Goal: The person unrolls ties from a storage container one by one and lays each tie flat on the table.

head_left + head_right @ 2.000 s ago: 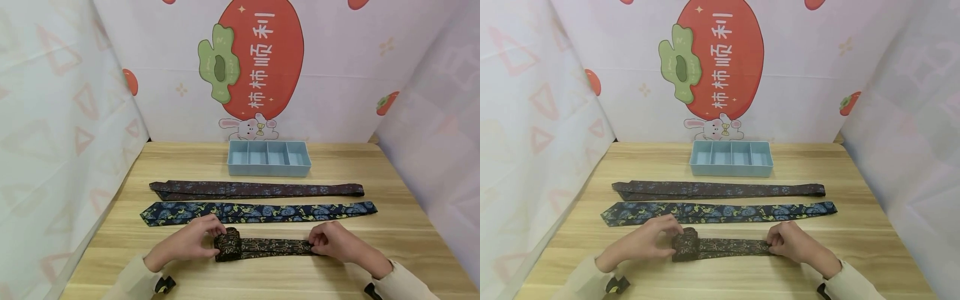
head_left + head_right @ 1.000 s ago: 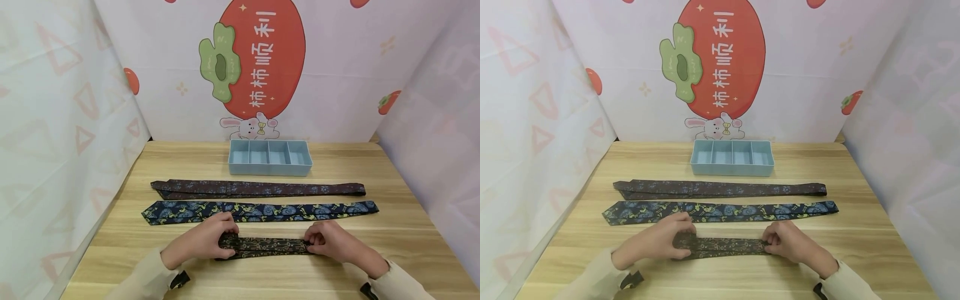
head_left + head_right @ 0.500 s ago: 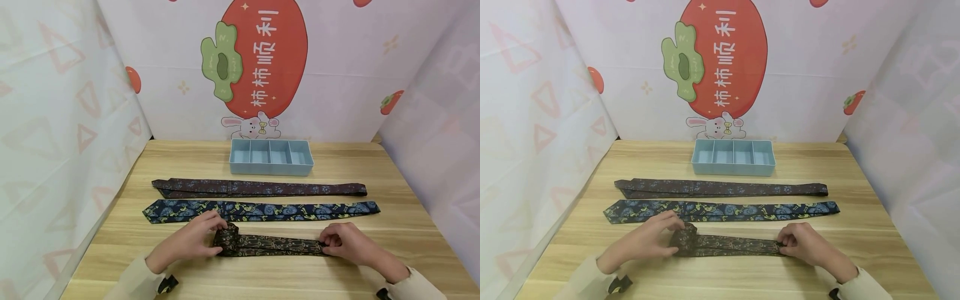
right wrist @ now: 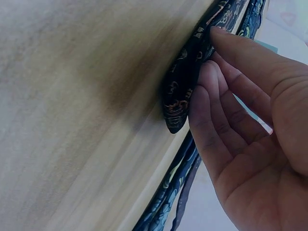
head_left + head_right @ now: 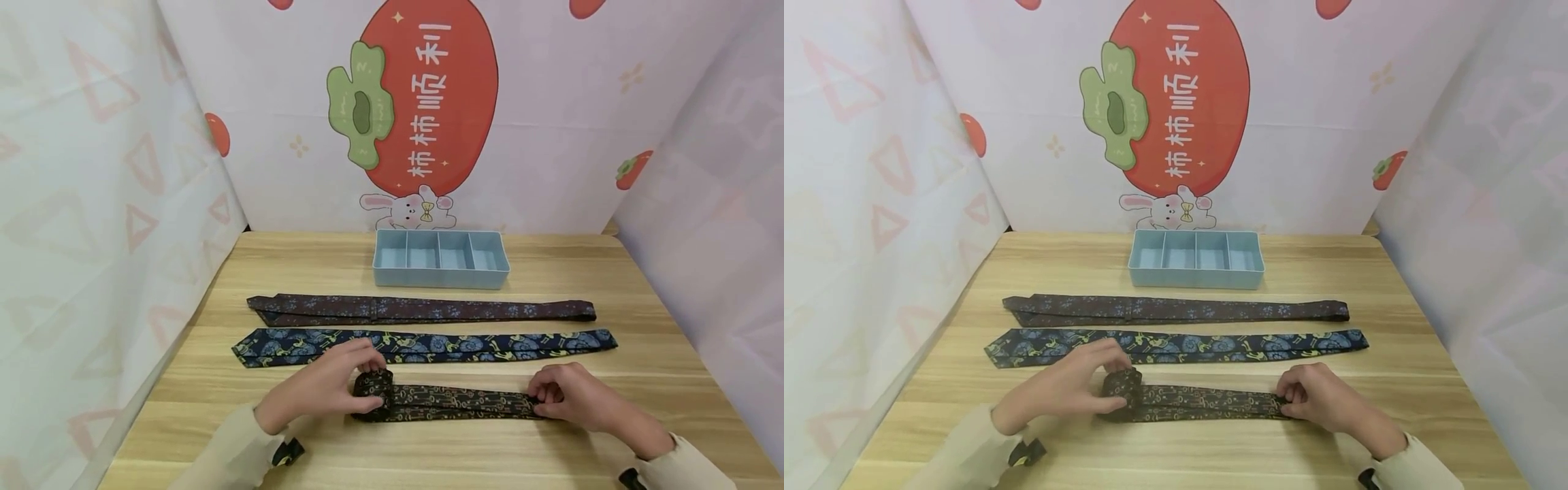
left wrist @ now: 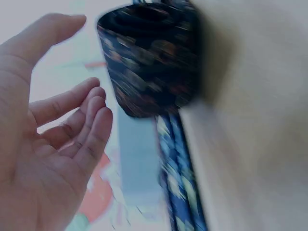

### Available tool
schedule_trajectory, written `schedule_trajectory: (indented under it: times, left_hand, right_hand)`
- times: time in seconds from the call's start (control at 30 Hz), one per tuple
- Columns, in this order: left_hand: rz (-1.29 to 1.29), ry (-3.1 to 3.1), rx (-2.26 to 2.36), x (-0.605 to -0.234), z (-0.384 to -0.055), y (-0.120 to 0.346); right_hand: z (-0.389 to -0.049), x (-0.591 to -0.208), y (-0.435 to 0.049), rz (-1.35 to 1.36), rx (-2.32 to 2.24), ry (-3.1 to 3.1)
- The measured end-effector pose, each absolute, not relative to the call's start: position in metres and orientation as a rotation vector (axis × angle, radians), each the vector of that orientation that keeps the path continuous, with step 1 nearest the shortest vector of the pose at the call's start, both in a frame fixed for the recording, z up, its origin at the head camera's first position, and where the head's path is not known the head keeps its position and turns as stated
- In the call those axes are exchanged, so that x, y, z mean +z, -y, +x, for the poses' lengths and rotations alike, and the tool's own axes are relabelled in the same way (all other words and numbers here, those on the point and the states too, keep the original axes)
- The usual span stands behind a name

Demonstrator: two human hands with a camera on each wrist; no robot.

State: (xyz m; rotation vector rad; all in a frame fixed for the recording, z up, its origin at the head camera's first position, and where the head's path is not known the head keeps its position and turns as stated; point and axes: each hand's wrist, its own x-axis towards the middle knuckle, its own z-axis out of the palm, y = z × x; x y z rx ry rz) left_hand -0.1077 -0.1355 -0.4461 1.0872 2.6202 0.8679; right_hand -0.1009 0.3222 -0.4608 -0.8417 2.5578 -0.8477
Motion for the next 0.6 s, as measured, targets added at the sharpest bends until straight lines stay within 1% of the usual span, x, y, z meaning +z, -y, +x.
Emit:
schedule_trajectory:
  times: [0.17, 0.27, 0.43, 0.6]
  left_hand:
    - [1.22, -2.587, 0.725, -0.441, -0.112, 0.106]
    - [1.233, -2.592, 0.603, -0.443, -0.111, 0.096]
    - [1.199, -2.612, 0.522, -0.45, -0.11, 0.099]
    - [1.202, -2.636, 0.552, -0.456, -0.109, 0.114]
  right_hand:
    - [-0.101, -0.46, -0.322, -0.839, -0.84, -2.548]
    - [-0.101, -0.461, -0.321, -0.837, -0.848, -2.544]
    - [-0.1, -0.463, -0.321, -0.826, -0.866, -2.551]
    - [-0.098, -0.463, -0.324, -0.779, -0.871, -2.561]
